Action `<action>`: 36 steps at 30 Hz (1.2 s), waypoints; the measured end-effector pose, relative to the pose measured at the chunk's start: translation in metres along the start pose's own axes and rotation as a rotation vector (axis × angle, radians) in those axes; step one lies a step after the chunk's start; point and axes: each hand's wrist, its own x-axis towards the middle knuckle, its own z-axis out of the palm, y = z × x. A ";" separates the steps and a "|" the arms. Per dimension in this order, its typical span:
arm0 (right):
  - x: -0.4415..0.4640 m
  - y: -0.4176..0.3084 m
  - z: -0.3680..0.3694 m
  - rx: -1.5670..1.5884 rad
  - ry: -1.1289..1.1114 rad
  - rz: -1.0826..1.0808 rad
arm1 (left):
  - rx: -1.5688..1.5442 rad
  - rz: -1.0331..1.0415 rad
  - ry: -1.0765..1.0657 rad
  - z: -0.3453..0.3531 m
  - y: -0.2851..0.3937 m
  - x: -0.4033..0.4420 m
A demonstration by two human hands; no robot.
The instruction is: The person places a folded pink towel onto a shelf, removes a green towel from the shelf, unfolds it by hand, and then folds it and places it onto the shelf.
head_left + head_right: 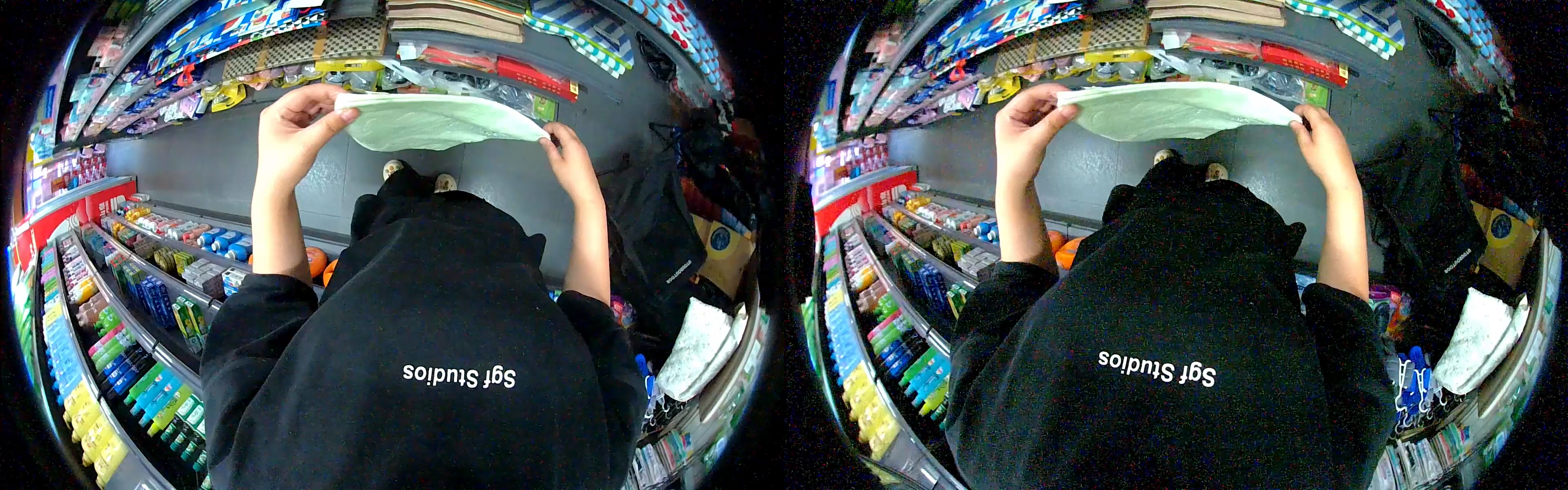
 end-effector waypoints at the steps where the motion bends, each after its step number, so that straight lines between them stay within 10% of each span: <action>1: -0.002 0.003 0.004 -0.029 0.003 0.019 | 0.013 0.001 -0.020 0.003 -0.001 0.000; 20: 0.024 -0.107 0.005 0.385 0.030 -0.329 | 0.457 0.064 -0.272 0.058 -0.009 -0.003; 36: 0.015 -0.135 0.016 0.068 -0.104 -0.560 | 0.241 0.136 -0.281 0.075 -0.034 -0.008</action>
